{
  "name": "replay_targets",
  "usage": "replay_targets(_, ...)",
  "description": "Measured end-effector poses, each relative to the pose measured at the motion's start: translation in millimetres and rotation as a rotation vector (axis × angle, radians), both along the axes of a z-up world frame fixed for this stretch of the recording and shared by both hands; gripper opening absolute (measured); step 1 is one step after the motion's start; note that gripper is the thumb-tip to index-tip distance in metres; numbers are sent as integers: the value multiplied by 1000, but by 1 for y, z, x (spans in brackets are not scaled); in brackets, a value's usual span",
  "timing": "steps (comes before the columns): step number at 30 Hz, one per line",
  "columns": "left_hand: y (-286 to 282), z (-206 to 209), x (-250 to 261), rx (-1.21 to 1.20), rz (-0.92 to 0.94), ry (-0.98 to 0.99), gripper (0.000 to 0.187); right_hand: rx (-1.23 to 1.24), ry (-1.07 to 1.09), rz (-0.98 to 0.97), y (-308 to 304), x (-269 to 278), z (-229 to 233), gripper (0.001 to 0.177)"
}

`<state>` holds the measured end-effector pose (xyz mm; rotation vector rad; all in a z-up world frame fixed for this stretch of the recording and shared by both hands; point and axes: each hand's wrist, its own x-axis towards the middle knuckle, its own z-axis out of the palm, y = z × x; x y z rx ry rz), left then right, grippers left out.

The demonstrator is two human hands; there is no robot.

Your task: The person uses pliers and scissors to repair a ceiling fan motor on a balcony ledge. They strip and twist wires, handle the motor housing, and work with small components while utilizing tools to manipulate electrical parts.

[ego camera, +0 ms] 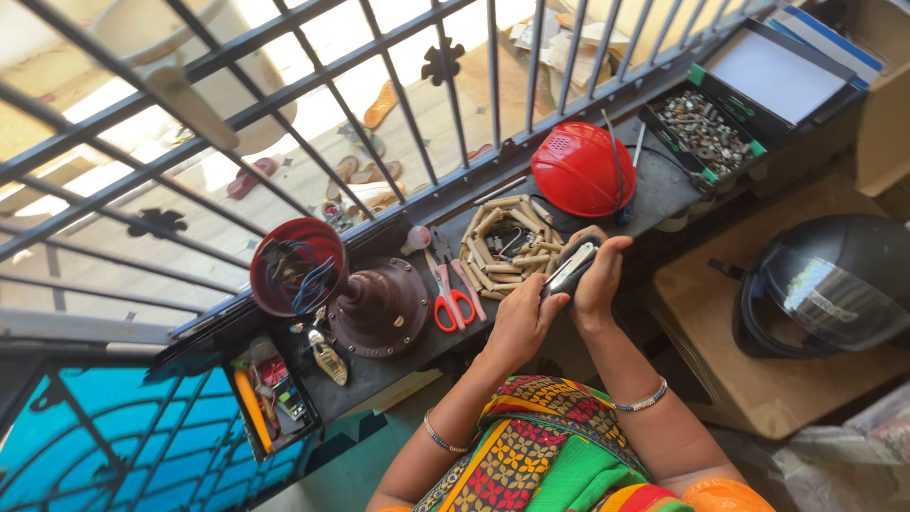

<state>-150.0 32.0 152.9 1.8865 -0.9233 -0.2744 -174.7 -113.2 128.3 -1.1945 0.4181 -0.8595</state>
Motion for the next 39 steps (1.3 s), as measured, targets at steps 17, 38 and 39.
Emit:
replay_targets(17, -49, -34, -17, -211, 20, 372, 37, -450, 254, -119, -4, -60, 5, 34)
replay_targets(38, -159, -8, -49, 116, -367, 208, 38, -160, 176, -108, -142, -112, 15, 27)
replay_targets(39, -162, -12, -46, 160, -425, 361, 34, -141, 137, -84, -150, -116, 11, 30)
